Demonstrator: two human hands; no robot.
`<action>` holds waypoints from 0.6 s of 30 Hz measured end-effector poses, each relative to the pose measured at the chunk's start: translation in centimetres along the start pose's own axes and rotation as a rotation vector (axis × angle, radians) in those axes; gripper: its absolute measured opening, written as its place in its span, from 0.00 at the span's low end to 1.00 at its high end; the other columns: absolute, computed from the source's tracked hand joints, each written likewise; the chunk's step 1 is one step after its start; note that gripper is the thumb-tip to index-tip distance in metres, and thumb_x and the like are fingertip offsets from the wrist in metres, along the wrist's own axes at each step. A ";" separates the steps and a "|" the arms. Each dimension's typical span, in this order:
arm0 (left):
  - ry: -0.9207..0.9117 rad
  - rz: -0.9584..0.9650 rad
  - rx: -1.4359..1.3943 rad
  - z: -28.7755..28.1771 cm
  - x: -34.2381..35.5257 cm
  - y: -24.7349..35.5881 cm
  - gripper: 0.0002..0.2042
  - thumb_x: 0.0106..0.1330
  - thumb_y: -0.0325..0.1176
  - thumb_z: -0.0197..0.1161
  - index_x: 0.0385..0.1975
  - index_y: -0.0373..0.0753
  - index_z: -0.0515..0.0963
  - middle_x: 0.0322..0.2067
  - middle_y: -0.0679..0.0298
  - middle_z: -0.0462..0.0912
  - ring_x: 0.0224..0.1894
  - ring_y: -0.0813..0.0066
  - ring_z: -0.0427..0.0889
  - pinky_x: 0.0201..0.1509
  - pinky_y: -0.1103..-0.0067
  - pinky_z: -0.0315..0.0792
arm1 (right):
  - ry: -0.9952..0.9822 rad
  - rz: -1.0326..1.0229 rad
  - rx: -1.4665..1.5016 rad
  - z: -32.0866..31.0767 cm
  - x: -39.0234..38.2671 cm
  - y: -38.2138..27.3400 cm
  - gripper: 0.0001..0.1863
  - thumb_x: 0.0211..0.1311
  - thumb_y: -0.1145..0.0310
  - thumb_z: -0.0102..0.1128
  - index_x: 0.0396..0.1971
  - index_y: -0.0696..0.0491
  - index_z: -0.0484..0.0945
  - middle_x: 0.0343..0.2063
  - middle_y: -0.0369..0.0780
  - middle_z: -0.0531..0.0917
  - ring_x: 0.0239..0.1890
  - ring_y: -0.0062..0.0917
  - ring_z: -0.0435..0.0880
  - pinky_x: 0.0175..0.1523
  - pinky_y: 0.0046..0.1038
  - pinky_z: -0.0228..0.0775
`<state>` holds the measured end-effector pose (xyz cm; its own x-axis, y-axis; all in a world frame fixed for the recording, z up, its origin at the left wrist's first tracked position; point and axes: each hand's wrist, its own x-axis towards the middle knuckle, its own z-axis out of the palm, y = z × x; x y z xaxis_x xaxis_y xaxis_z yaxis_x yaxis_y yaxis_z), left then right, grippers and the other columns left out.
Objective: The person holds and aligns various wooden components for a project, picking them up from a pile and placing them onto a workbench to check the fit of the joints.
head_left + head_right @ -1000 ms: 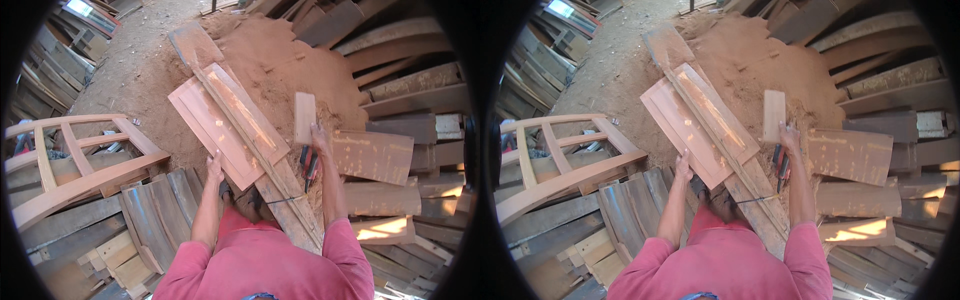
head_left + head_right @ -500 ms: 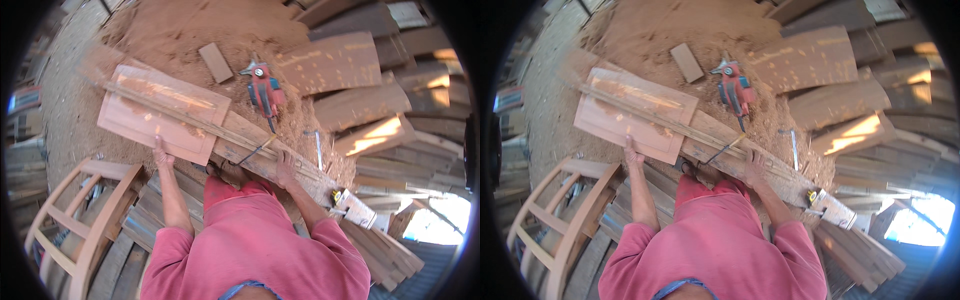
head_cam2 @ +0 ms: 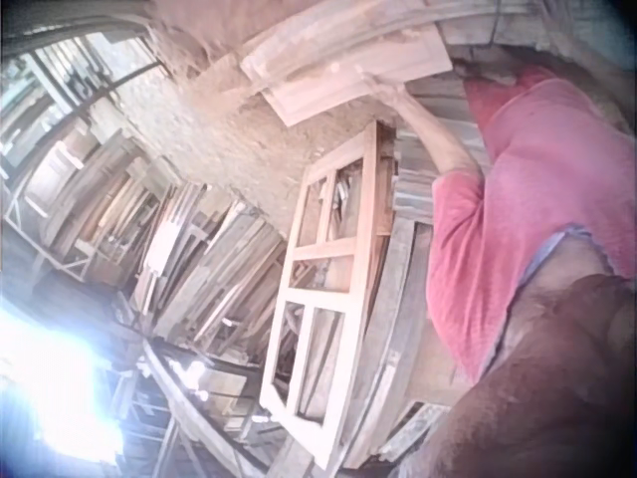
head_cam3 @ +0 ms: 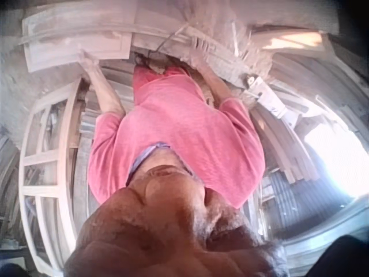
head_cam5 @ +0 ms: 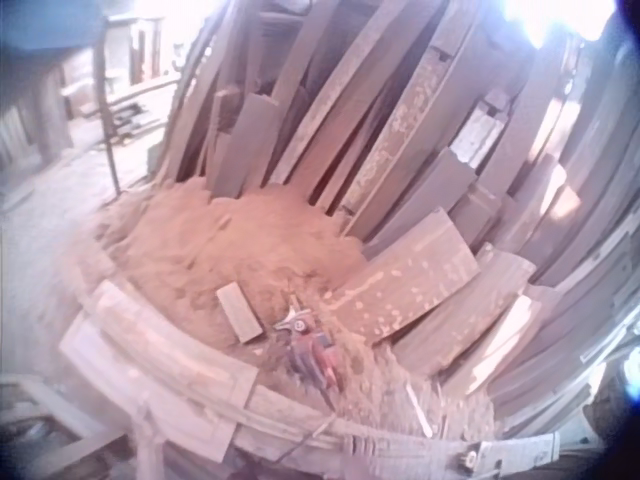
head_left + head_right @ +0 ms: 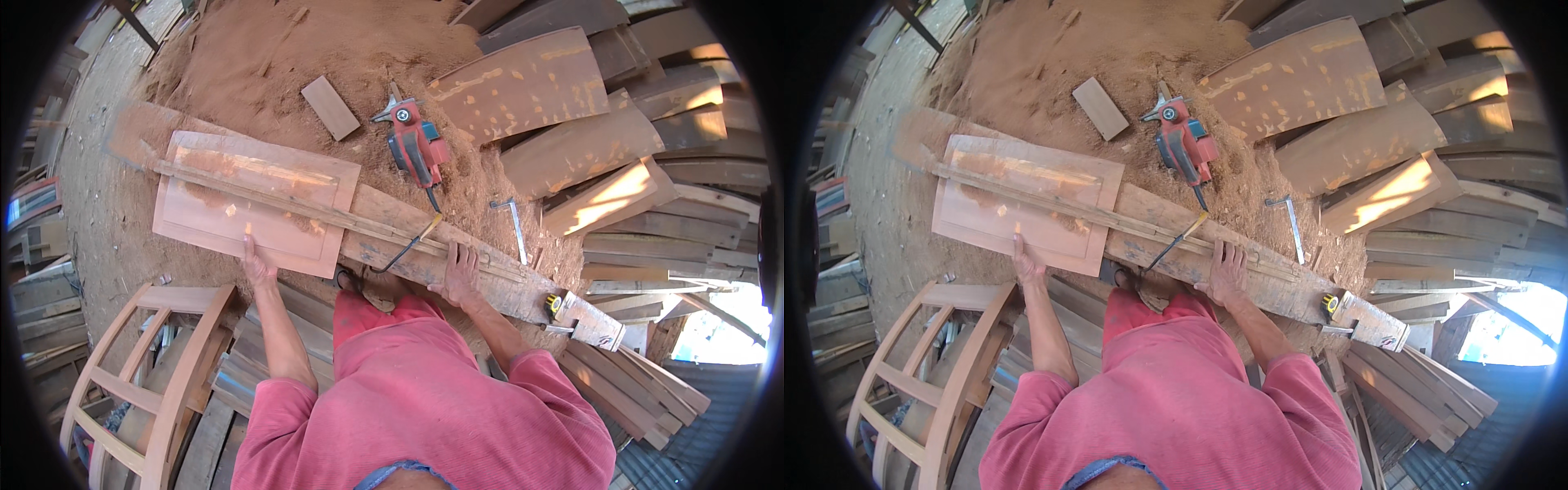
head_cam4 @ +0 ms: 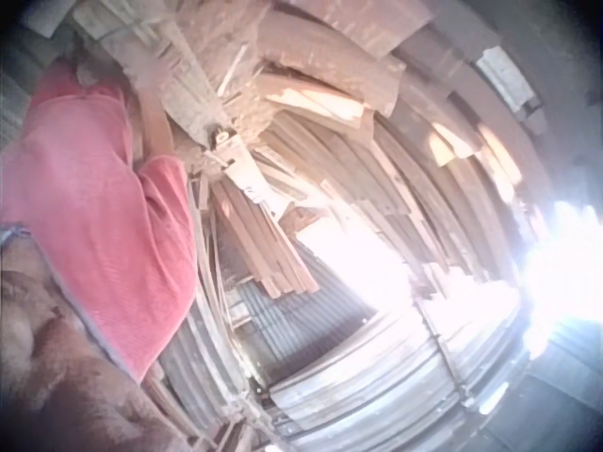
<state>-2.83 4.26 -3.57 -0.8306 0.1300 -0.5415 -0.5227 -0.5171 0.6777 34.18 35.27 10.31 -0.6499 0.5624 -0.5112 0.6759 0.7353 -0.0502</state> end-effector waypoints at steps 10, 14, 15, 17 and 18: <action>-0.075 -0.080 -0.059 -0.7 0.6 0.4 0.35 0.67 0.42 0.72 0.70 0.35 0.66 0.63 0.54 0.75 0.65 0.54 0.74 0.70 0.55 0.71 | 0.113 0.080 0.001 5.8 -4.1 -2.3 0.53 0.48 0.50 0.78 0.70 0.58 0.58 0.61 0.53 0.68 0.65 0.50 0.66 0.73 0.55 0.52; 0.014 -0.034 0.039 0.5 -0.1 1.0 0.36 0.67 0.42 0.73 0.70 0.35 0.65 0.63 0.54 0.75 0.65 0.54 0.75 0.70 0.55 0.70 | 0.078 0.101 0.218 7.0 -4.5 -1.9 0.33 0.56 0.58 0.71 0.60 0.54 0.71 0.52 0.51 0.77 0.58 0.47 0.74 0.66 0.50 0.61; 0.026 -0.008 0.052 0.0 0.0 1.2 0.35 0.67 0.41 0.72 0.70 0.35 0.65 0.63 0.54 0.75 0.65 0.53 0.74 0.70 0.56 0.70 | 0.132 0.035 0.143 4.8 -3.8 -1.7 0.25 0.57 0.61 0.68 0.54 0.53 0.76 0.47 0.50 0.80 0.54 0.46 0.77 0.61 0.50 0.64; 0.055 0.003 0.078 -0.3 -0.7 1.2 0.35 0.68 0.40 0.71 0.70 0.34 0.65 0.63 0.53 0.75 0.65 0.54 0.74 0.70 0.56 0.70 | 0.162 0.026 0.145 2.0 -2.3 0.1 0.27 0.57 0.61 0.69 0.56 0.52 0.75 0.48 0.49 0.81 0.55 0.47 0.77 0.63 0.49 0.63; 0.074 -0.001 0.094 -0.7 -1.2 1.4 0.34 0.68 0.39 0.71 0.71 0.34 0.64 0.63 0.53 0.75 0.65 0.54 0.74 0.70 0.56 0.70 | 0.179 0.020 0.145 0.7 -1.3 0.9 0.28 0.57 0.60 0.69 0.57 0.52 0.75 0.49 0.49 0.81 0.56 0.47 0.77 0.64 0.49 0.63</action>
<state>-2.42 2.79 -2.28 -0.8155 0.0657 -0.5751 -0.5422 -0.4346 0.7191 35.84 34.99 10.34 -0.6784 0.6438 -0.3540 0.7237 0.6686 -0.1710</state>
